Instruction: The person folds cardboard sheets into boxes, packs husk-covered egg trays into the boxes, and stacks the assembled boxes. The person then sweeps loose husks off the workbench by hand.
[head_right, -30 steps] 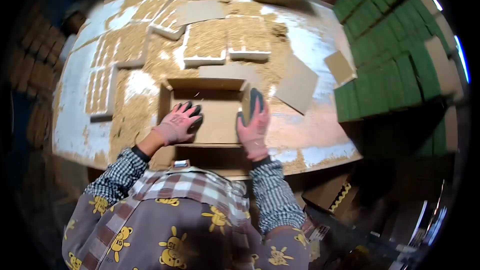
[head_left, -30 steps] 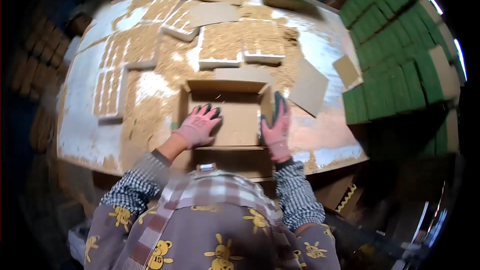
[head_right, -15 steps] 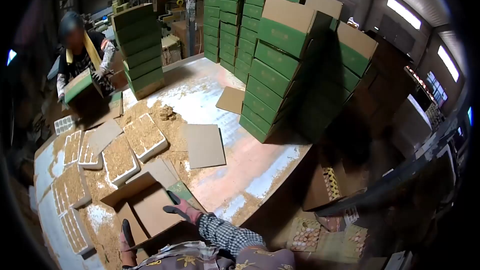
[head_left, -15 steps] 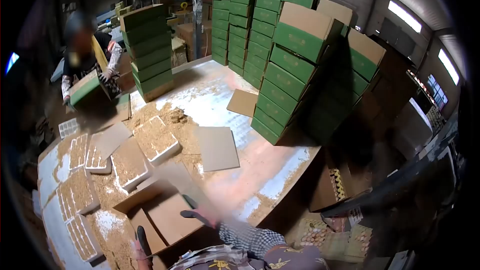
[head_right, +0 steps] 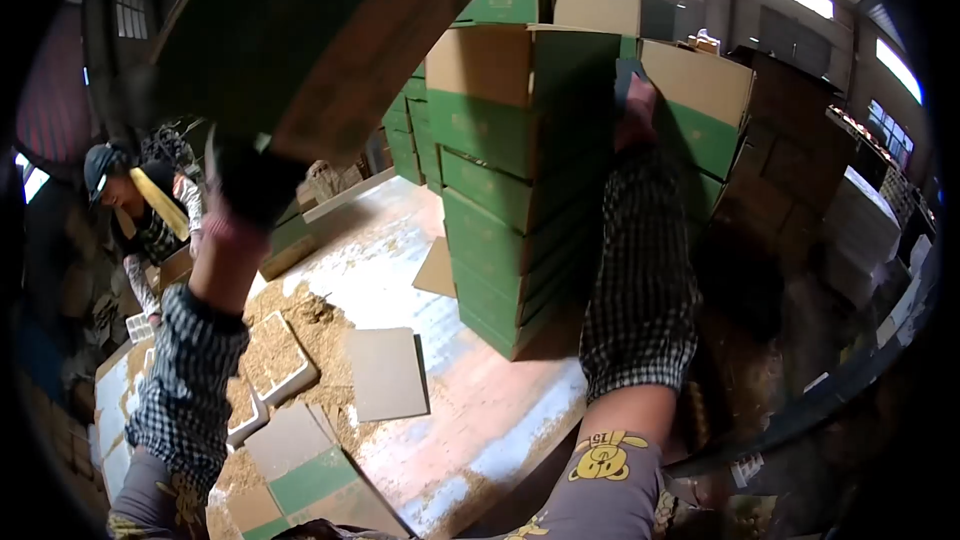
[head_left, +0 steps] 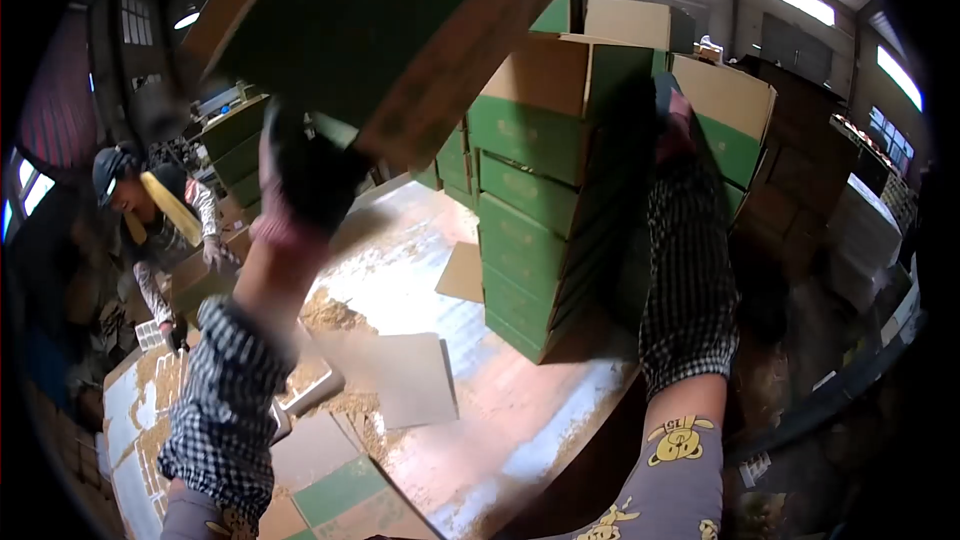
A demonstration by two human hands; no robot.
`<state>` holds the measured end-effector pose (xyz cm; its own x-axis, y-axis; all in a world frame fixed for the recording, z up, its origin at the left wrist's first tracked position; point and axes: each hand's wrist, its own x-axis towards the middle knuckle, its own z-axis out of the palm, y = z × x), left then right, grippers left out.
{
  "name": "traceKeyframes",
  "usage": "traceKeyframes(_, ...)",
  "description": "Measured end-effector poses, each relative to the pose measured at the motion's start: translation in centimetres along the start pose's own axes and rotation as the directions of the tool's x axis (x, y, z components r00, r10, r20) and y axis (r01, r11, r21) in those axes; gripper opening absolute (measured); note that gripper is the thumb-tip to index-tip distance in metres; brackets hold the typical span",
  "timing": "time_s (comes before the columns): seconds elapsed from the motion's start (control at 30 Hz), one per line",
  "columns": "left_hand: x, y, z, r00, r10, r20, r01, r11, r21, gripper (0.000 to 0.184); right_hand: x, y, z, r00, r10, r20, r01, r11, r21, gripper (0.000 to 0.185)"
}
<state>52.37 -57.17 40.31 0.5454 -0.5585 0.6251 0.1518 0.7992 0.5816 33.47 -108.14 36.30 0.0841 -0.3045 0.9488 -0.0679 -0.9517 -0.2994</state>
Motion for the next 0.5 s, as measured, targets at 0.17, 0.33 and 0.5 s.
traceKeyframes(0.17, 8.0, -8.4, 4.6, 0.942, -0.334, 0.021, 0.332, 0.942, 0.053, 0.068, -0.1, -5.1, 0.4, 0.730, 0.600, 0.327, -0.658, 0.489, 0.572, 0.044)
traceKeyframes(0.33, 10.0, -7.7, 5.1, 0.747, -0.665, 0.016, 0.397, 0.465, 0.791, 0.060, -3.0, -2.2, 0.4, 0.992, 0.095, 0.079, -0.079, 0.979, -0.189, 0.039)
traceKeyframes(0.5, 10.2, -10.3, 2.9, 0.615, 0.059, 0.787, -0.708, -0.397, 0.583, 0.066, -4.9, 2.4, 2.2, 0.979, -0.195, 0.060, 0.175, 0.651, -0.738, 0.051)
